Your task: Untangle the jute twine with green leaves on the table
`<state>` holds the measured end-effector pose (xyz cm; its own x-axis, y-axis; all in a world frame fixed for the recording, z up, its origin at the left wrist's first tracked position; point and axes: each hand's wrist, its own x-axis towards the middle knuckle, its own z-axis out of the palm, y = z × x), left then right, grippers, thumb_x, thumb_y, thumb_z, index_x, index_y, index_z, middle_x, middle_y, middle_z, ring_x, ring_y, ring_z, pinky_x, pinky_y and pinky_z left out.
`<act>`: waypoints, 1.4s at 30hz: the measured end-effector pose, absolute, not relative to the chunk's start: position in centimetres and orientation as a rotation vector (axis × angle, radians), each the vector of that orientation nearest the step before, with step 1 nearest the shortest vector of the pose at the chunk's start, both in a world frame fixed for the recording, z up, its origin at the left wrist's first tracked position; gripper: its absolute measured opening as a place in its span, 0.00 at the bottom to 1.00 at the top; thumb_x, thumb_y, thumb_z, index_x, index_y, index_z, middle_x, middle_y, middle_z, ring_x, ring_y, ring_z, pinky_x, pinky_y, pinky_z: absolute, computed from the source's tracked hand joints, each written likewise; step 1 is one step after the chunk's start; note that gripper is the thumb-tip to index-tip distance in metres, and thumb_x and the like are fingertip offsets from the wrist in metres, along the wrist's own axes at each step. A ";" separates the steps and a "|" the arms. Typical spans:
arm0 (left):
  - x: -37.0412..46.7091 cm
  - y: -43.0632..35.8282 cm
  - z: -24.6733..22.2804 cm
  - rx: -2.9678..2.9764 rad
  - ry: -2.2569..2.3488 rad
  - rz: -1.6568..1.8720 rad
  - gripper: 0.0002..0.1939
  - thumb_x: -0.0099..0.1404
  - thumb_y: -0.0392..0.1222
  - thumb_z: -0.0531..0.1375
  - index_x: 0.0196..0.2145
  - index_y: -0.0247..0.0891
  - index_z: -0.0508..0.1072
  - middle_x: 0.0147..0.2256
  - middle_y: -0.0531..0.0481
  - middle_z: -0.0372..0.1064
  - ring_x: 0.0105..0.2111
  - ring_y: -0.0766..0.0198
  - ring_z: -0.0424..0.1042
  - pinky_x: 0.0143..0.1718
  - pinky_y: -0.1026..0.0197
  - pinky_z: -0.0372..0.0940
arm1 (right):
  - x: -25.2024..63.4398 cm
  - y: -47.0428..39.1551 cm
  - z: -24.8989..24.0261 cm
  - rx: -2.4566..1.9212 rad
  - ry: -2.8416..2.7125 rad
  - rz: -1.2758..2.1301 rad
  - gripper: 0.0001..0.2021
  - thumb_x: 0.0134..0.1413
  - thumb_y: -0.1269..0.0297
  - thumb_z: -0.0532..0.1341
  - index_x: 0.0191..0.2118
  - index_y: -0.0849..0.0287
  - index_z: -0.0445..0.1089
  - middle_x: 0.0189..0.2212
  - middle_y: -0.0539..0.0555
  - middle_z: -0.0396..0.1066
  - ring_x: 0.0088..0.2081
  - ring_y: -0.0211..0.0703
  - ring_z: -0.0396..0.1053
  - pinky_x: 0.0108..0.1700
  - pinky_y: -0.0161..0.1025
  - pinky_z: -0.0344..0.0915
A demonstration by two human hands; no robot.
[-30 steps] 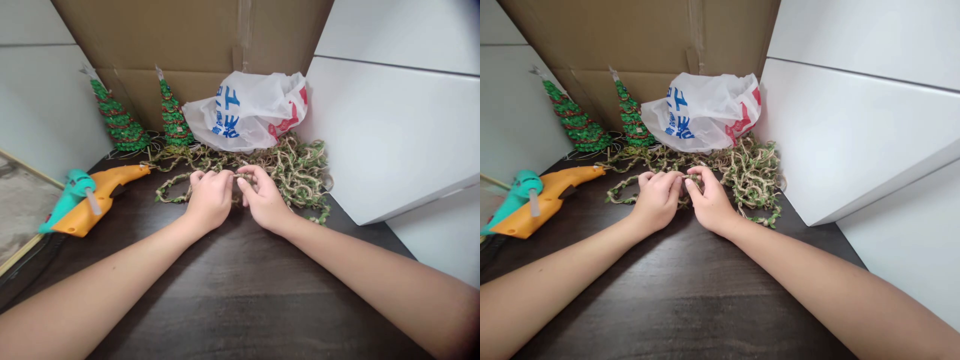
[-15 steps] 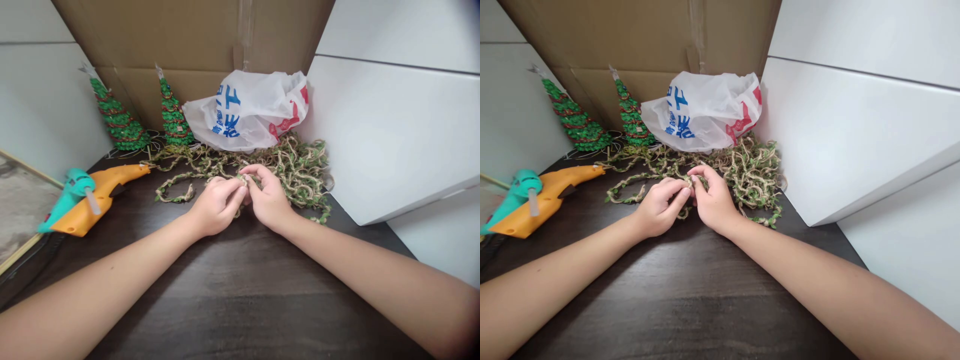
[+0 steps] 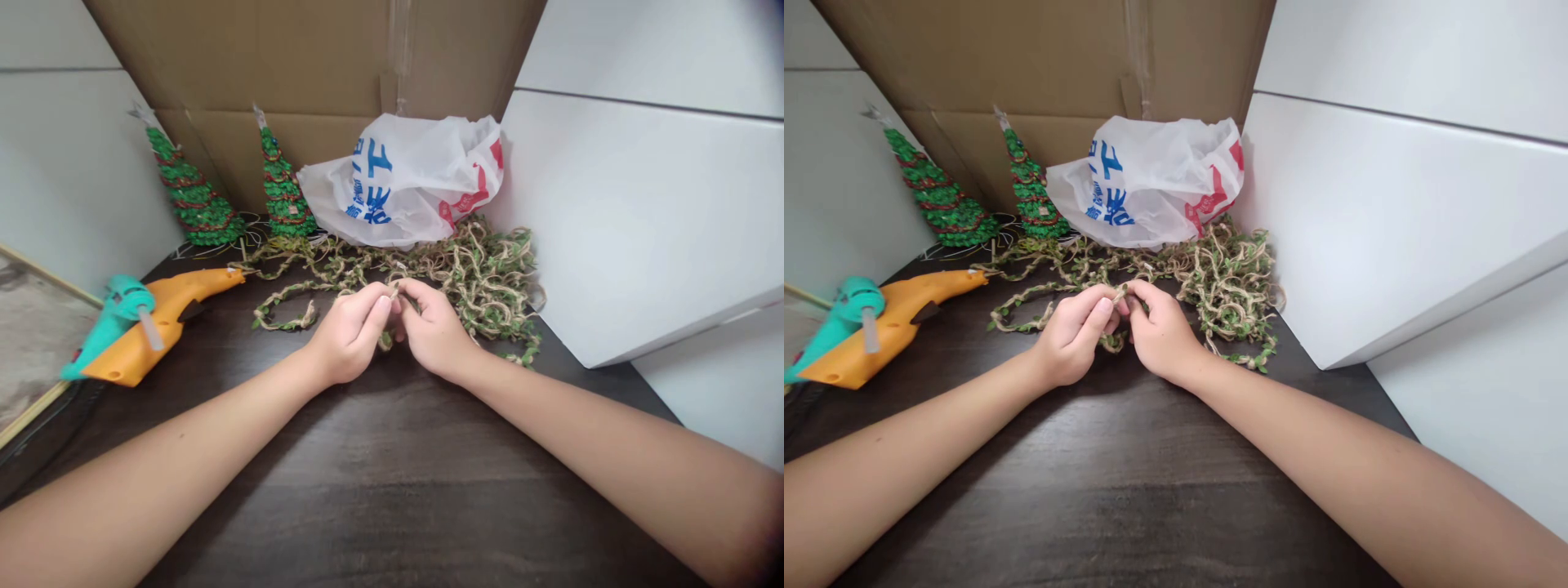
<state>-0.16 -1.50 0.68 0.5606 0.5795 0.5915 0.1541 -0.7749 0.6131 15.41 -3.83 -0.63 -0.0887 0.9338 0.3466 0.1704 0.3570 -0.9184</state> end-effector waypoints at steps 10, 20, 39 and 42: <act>-0.1 -1.1 0.4 2.453 0.771 1.149 0.09 0.71 0.39 0.54 0.33 0.36 0.70 0.27 0.53 0.70 0.26 0.68 0.67 0.32 0.63 0.61 | 15.5 -3.8 -0.7 -1.065 -1.580 0.848 0.09 0.61 0.69 0.54 0.29 0.57 0.65 0.23 0.47 0.63 0.32 0.38 0.64 0.37 0.37 0.62; 0.0 -0.9 0.5 2.370 0.853 1.079 0.15 0.74 0.42 0.49 0.29 0.37 0.63 0.25 0.54 0.61 0.26 0.68 0.61 0.30 0.62 0.56 | 15.4 -4.0 -0.4 -1.142 -1.681 0.759 0.03 0.58 0.67 0.57 0.36 0.58 0.67 0.34 0.51 0.71 0.37 0.40 0.67 0.43 0.41 0.64; 0.0 -0.8 0.4 2.396 0.958 0.992 0.11 0.71 0.40 0.51 0.29 0.38 0.61 0.25 0.55 0.61 0.25 0.67 0.60 0.29 0.62 0.54 | 15.4 -4.0 -0.6 -1.169 -1.644 0.801 0.09 0.60 0.62 0.57 0.29 0.57 0.63 0.26 0.47 0.66 0.29 0.37 0.61 0.34 0.37 0.58; 0.0 -0.8 0.4 2.406 0.953 0.998 0.11 0.71 0.40 0.52 0.29 0.38 0.61 0.25 0.55 0.62 0.25 0.68 0.61 0.30 0.63 0.55 | 15.4 -4.0 -0.5 -1.182 -1.652 0.787 0.09 0.61 0.65 0.55 0.29 0.57 0.62 0.25 0.47 0.66 0.29 0.37 0.61 0.34 0.37 0.57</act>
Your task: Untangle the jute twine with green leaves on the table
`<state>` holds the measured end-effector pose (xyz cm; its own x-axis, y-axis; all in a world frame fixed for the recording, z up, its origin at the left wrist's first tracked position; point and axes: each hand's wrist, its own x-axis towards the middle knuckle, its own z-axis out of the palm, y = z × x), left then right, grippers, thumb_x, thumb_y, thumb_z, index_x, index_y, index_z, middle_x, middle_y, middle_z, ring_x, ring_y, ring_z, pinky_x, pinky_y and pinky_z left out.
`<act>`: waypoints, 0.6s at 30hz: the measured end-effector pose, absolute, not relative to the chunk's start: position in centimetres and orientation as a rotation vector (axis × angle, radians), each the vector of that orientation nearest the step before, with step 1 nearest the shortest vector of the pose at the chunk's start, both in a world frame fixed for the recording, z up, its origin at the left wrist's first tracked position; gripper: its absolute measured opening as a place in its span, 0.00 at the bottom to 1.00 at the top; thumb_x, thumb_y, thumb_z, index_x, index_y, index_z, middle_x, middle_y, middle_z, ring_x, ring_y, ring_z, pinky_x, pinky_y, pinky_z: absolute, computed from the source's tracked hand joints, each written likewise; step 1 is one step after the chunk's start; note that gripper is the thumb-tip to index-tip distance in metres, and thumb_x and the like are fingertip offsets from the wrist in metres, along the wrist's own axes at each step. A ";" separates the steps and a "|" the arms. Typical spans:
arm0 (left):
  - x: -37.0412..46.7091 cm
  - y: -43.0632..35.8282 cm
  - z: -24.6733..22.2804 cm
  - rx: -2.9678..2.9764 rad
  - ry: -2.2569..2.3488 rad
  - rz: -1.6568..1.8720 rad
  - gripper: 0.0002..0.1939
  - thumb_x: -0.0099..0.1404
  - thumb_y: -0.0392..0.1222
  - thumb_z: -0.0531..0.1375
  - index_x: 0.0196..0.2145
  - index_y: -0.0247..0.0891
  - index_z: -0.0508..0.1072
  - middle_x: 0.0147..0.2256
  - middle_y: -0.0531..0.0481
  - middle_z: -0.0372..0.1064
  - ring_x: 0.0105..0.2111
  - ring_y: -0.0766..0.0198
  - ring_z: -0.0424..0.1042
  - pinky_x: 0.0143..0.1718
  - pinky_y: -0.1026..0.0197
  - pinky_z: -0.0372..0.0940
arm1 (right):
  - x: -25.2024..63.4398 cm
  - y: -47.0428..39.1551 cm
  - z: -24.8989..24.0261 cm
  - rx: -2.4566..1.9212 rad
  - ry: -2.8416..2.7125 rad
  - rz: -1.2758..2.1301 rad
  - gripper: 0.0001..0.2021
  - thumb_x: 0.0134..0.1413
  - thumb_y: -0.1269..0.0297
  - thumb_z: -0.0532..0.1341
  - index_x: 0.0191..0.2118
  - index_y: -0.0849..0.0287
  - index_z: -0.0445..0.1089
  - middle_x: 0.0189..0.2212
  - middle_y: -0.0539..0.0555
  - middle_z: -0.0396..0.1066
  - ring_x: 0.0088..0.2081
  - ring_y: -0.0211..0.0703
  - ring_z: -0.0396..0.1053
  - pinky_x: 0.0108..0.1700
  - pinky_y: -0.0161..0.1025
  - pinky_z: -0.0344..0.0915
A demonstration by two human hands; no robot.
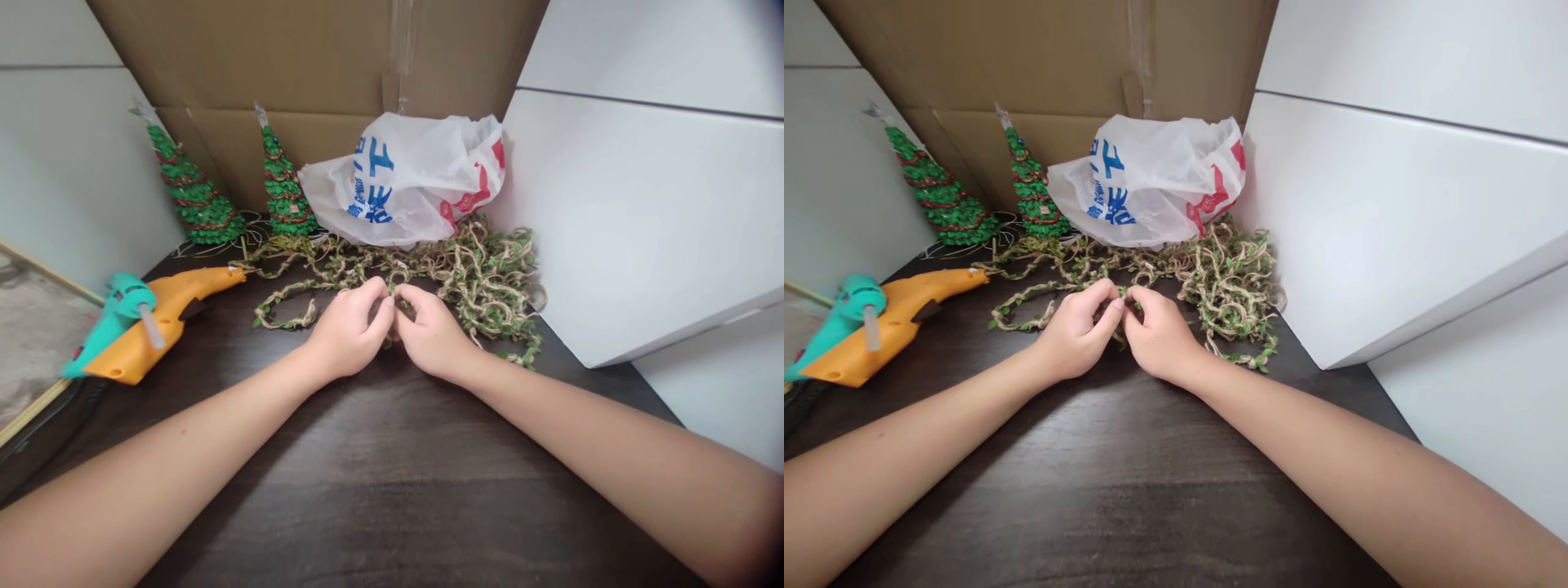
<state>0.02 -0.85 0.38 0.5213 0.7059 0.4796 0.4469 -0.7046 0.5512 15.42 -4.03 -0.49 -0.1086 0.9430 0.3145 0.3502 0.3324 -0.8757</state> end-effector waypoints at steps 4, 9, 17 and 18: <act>0.0 -0.9 0.4 2.406 0.997 1.060 0.09 0.70 0.38 0.53 0.30 0.38 0.62 0.24 0.55 0.62 0.24 0.68 0.61 0.29 0.63 0.55 | 15.4 -4.2 -0.1 -1.165 -1.651 0.827 0.09 0.62 0.66 0.54 0.29 0.58 0.64 0.26 0.48 0.66 0.31 0.37 0.63 0.36 0.37 0.59; -0.1 -0.8 0.5 2.406 1.032 1.091 0.09 0.69 0.37 0.53 0.29 0.38 0.62 0.23 0.56 0.61 0.23 0.68 0.60 0.28 0.63 0.53 | 15.3 -4.3 0.0 -1.133 -1.659 0.872 0.13 0.64 0.64 0.53 0.27 0.57 0.61 0.25 0.47 0.63 0.30 0.37 0.61 0.35 0.38 0.58; 0.0 -0.9 0.7 2.366 0.943 1.120 0.12 0.71 0.38 0.52 0.28 0.38 0.61 0.23 0.56 0.60 0.23 0.69 0.58 0.27 0.63 0.53 | 15.6 -4.2 -0.3 -1.095 -1.558 0.930 0.16 0.64 0.64 0.51 0.23 0.56 0.58 0.20 0.46 0.61 0.26 0.36 0.61 0.32 0.38 0.58; 0.0 -0.9 0.6 2.361 0.934 1.122 0.12 0.71 0.37 0.52 0.28 0.38 0.61 0.23 0.56 0.60 0.23 0.69 0.58 0.27 0.64 0.53 | 15.6 -4.2 -0.3 -1.087 -1.547 0.937 0.16 0.64 0.65 0.51 0.23 0.56 0.58 0.20 0.46 0.61 0.25 0.36 0.61 0.31 0.38 0.58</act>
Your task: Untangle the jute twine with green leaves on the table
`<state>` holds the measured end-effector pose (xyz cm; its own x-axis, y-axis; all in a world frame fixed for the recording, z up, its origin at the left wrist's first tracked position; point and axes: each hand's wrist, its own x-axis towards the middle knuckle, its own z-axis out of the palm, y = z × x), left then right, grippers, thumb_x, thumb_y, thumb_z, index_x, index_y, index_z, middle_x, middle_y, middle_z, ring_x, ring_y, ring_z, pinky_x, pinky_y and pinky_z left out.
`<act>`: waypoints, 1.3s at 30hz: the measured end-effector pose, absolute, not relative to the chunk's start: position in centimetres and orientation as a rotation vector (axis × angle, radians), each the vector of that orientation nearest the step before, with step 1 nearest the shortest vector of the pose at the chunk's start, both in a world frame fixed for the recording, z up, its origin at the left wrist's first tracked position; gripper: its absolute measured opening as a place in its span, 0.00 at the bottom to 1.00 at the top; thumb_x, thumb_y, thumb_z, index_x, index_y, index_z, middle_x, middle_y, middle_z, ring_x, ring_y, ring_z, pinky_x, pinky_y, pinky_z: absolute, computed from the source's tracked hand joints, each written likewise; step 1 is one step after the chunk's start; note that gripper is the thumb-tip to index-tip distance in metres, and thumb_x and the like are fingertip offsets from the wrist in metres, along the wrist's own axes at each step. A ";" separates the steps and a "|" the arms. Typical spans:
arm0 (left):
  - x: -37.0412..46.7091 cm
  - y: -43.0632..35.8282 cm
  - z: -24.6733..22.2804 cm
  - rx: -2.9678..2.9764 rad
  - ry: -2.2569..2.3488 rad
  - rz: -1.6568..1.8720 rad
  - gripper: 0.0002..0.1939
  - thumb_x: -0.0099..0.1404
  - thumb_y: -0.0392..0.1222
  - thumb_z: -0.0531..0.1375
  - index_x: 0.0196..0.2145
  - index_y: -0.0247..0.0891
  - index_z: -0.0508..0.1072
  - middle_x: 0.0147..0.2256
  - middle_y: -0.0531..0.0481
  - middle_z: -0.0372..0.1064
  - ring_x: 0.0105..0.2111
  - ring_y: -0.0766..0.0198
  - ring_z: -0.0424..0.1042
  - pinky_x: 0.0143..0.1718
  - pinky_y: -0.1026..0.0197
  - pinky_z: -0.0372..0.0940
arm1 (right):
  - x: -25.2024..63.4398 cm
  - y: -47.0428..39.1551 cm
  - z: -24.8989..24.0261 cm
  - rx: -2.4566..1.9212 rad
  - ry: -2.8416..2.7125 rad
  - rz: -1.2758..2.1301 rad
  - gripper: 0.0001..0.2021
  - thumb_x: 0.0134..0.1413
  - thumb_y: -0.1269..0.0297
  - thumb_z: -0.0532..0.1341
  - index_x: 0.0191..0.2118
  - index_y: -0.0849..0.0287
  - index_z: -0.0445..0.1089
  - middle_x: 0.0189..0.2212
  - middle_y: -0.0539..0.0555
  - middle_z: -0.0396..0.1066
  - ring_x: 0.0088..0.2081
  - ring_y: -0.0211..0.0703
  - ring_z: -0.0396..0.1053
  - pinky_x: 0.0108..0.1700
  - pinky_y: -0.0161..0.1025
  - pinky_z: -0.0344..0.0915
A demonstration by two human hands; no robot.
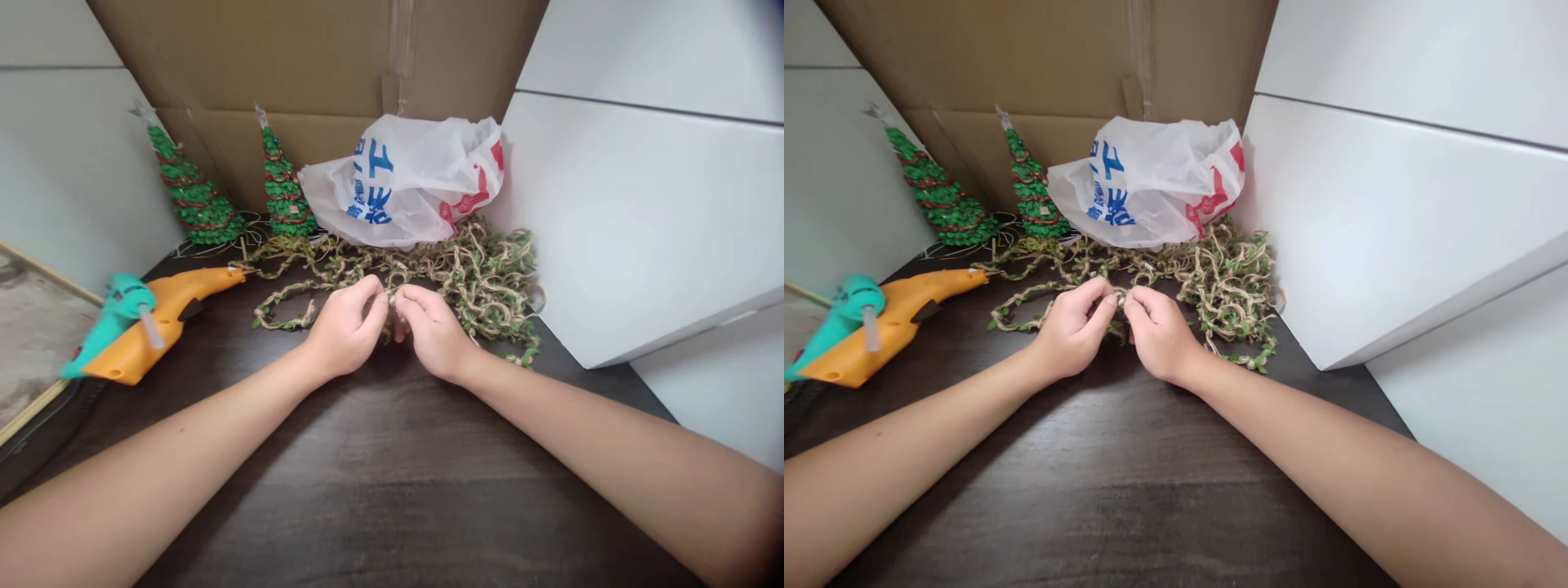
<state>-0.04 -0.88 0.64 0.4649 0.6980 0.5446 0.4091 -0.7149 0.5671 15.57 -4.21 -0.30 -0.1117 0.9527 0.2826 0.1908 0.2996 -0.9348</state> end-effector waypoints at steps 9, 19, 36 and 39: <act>0.0 -0.7 0.5 2.387 0.970 1.087 0.12 0.69 0.36 0.53 0.26 0.37 0.62 0.21 0.57 0.58 0.22 0.70 0.56 0.27 0.64 0.52 | 15.6 -4.1 -0.2 -1.082 -1.544 0.944 0.17 0.61 0.68 0.50 0.20 0.56 0.57 0.18 0.47 0.60 0.24 0.36 0.61 0.31 0.39 0.58; 0.1 -0.7 0.6 2.437 1.069 1.065 0.13 0.70 0.38 0.52 0.26 0.37 0.62 0.20 0.57 0.56 0.21 0.69 0.55 0.27 0.61 0.49 | 15.6 -3.6 -0.5 -1.061 -1.360 1.011 0.15 0.60 0.67 0.51 0.21 0.55 0.56 0.15 0.44 0.57 0.20 0.34 0.60 0.28 0.37 0.58; 0.1 -0.6 0.6 2.458 1.092 1.125 0.11 0.72 0.42 0.51 0.31 0.38 0.64 0.29 0.51 0.67 0.31 0.62 0.66 0.34 0.59 0.58 | 15.4 -3.5 -0.7 -1.072 -1.230 0.955 0.14 0.67 0.57 0.51 0.29 0.55 0.56 0.18 0.42 0.56 0.18 0.32 0.59 0.23 0.35 0.55; 0.1 -0.6 0.5 2.406 1.102 1.141 0.09 0.73 0.43 0.51 0.34 0.39 0.64 0.28 0.51 0.68 0.30 0.63 0.67 0.34 0.59 0.59 | 15.4 -3.3 -0.7 -1.056 -1.183 0.938 0.14 0.66 0.55 0.52 0.30 0.55 0.56 0.23 0.43 0.57 0.18 0.29 0.59 0.21 0.33 0.55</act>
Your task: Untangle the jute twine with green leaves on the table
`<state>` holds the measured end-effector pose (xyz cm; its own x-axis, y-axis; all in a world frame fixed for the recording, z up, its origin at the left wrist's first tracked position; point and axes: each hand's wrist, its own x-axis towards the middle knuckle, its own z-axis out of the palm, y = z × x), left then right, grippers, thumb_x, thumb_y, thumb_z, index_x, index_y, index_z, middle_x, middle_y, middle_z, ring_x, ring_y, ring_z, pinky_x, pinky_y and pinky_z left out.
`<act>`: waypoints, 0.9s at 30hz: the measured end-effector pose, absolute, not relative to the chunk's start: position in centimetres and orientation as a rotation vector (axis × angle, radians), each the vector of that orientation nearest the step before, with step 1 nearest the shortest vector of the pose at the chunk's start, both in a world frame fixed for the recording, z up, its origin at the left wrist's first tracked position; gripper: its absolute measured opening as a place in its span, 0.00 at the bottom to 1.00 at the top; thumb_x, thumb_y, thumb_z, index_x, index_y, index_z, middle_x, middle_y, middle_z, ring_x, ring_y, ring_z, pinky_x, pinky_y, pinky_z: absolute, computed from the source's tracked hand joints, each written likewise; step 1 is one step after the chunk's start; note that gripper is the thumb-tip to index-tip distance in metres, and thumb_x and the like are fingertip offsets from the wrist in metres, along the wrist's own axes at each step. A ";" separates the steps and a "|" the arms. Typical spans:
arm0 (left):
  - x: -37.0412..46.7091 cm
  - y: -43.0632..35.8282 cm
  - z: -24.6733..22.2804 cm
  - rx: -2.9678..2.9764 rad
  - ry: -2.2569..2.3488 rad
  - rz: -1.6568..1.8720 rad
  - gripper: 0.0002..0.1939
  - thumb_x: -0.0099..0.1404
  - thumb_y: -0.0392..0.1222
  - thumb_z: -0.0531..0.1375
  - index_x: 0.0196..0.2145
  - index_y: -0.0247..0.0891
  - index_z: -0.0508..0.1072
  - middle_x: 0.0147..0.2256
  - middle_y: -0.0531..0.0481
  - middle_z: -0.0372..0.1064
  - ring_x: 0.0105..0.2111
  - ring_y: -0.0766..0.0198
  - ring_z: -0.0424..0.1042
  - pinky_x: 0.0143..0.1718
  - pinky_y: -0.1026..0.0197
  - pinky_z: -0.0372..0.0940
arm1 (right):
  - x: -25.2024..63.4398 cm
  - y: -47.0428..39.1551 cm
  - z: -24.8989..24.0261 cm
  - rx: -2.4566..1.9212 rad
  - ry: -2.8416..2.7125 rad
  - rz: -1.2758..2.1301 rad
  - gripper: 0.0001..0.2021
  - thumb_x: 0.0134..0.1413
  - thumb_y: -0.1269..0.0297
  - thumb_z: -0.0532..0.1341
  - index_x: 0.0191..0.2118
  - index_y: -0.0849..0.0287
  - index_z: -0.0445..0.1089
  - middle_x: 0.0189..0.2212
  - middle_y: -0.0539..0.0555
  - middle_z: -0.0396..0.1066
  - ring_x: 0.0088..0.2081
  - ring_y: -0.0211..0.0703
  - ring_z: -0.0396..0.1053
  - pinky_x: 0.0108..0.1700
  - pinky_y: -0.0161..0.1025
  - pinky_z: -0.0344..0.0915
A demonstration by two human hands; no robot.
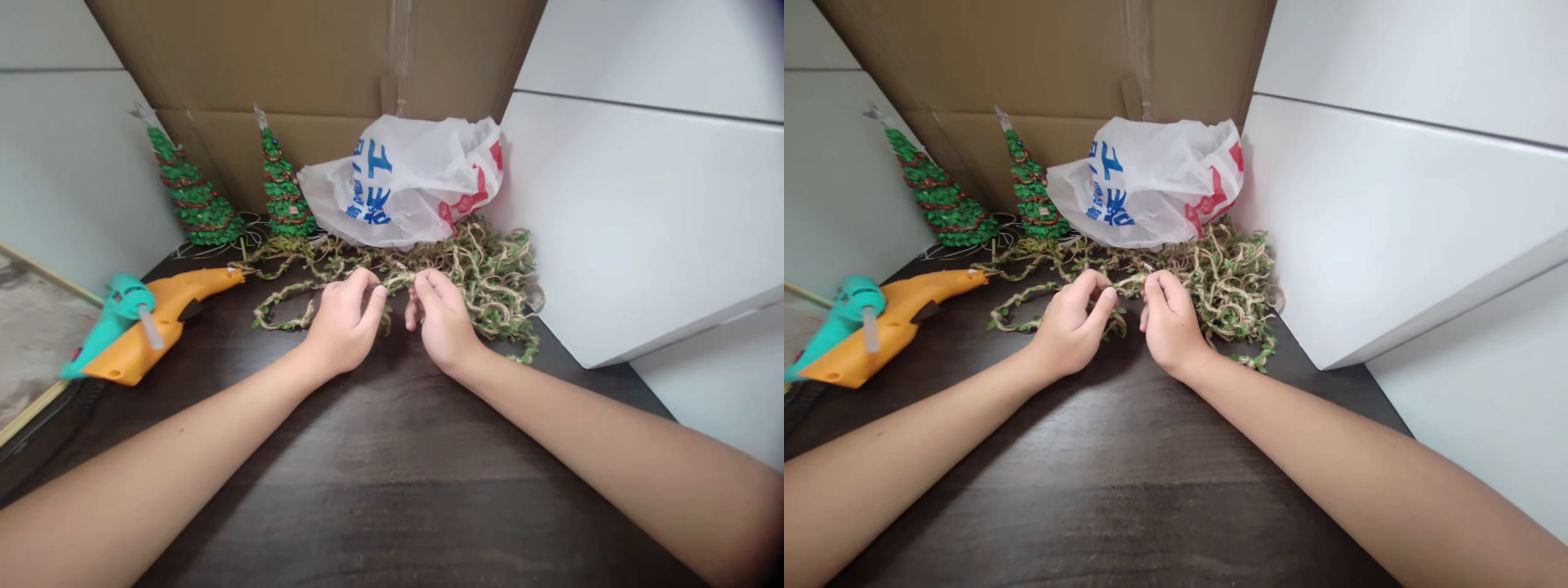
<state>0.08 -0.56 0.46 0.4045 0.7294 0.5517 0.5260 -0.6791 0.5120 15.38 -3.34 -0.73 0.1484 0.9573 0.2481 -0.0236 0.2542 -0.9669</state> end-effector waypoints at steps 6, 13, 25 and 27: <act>0.2 -0.4 0.2 2.332 1.115 1.186 0.04 0.73 0.39 0.51 0.40 0.39 0.65 0.30 0.53 0.70 0.29 0.64 0.68 0.36 0.59 0.59 | 15.4 -3.3 -0.7 -1.070 -1.164 0.976 0.10 0.64 0.57 0.53 0.33 0.56 0.60 0.28 0.46 0.62 0.20 0.29 0.62 0.22 0.32 0.57; 0.3 -0.6 0.6 2.393 1.160 1.119 0.07 0.72 0.39 0.52 0.39 0.38 0.69 0.30 0.53 0.72 0.32 0.63 0.69 0.45 0.54 0.57 | 15.4 -3.7 -0.4 -1.070 -1.220 0.929 0.13 0.62 0.55 0.56 0.49 0.55 0.67 0.47 0.55 0.70 0.37 0.37 0.70 0.32 0.35 0.66; 0.3 -0.9 0.5 2.434 1.243 1.006 0.09 0.72 0.43 0.53 0.41 0.39 0.70 0.36 0.50 0.75 0.35 0.60 0.71 0.50 0.50 0.56 | 15.4 -3.7 -0.9 -1.106 -1.314 0.918 0.12 0.61 0.54 0.60 0.35 0.56 0.64 0.26 0.46 0.64 0.24 0.33 0.64 0.27 0.35 0.66; 0.4 -0.8 0.5 2.426 1.255 1.000 0.08 0.71 0.42 0.53 0.42 0.39 0.70 0.36 0.50 0.76 0.36 0.60 0.72 0.51 0.50 0.57 | 15.4 -3.6 -1.0 -1.089 -1.280 0.896 0.11 0.62 0.54 0.59 0.36 0.56 0.63 0.26 0.45 0.63 0.22 0.31 0.63 0.25 0.34 0.63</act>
